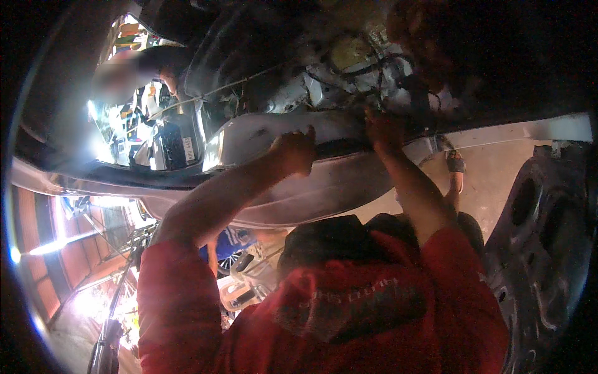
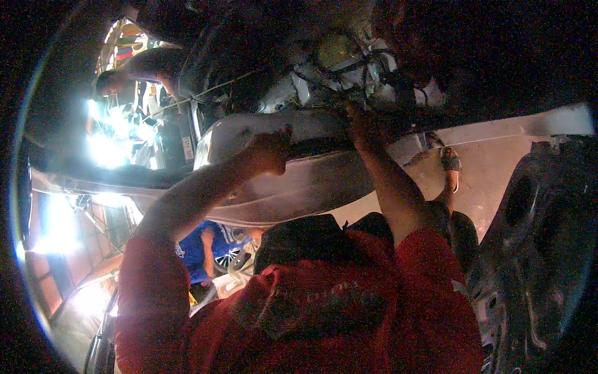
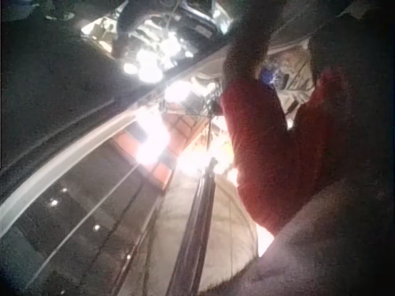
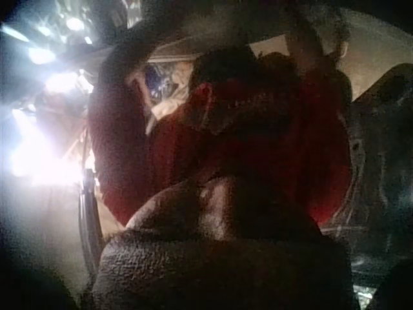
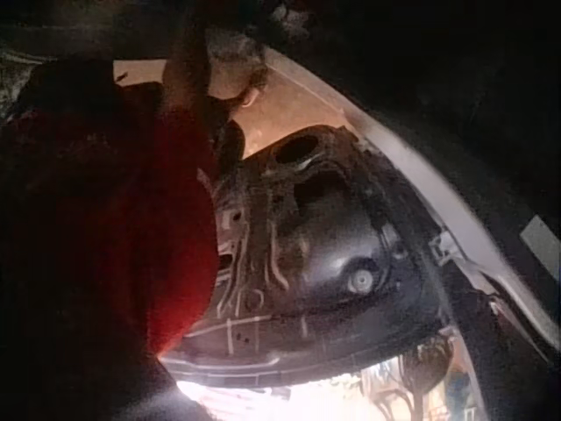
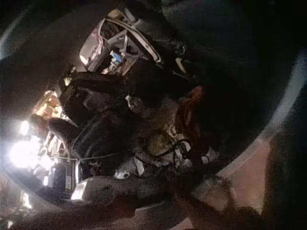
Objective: The person uses a hammer to pry and remove interior trim and components from the door frame and roof area of a white car. The person repeatedly strikes the trim and pulls away pieces of plastic and insulation.
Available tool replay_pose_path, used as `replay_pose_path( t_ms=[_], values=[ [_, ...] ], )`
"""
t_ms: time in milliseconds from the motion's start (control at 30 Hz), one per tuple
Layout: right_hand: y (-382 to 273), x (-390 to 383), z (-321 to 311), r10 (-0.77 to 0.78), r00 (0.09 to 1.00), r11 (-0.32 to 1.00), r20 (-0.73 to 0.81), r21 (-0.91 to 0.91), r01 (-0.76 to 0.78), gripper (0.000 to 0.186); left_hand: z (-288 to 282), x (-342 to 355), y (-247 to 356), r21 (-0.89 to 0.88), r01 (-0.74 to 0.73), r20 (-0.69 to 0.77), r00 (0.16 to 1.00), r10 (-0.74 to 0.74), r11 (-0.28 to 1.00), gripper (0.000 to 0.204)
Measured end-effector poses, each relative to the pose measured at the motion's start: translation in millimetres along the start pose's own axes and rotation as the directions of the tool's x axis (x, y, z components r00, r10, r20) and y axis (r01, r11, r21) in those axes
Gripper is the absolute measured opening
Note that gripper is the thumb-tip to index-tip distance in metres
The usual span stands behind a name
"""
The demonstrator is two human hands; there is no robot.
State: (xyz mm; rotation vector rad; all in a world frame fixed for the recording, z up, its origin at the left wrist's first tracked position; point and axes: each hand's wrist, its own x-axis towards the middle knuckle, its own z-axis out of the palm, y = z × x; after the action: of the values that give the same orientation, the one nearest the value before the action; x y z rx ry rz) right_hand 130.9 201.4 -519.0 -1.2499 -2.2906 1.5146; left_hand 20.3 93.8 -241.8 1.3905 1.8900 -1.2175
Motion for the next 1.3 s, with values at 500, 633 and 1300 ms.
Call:
replay_pose_path(
  t_ms=[500, 633, 1300],
  values=[
    [80.5, -77.3, -53.3, 0.046, 0.943, 0.929, -0.331, 0.360, 0.081, 0.045, 10.6, -11.9, 26.6, 0.196, -0.194, -0.264, 0.934, 0.242, 0.961, 0.026],
    [96.2, -153.3, -84.0, 0.164, 0.972, 0.873, -0.167, 0.484, -0.065, 0.041, 21.0, -9.4, 28.0, 0.302, -0.157, -0.291, 0.924, 0.248, 0.940, 0.029],
    [8.7, -210.6, -70.6, -0.049, 0.978, 0.902, -0.200, 0.413, 0.129, 0.022, 23.1, -6.2, 26.1, 0.159, -0.124, -0.330, 0.928, 0.171, 0.979, 0.046]
  ],
)
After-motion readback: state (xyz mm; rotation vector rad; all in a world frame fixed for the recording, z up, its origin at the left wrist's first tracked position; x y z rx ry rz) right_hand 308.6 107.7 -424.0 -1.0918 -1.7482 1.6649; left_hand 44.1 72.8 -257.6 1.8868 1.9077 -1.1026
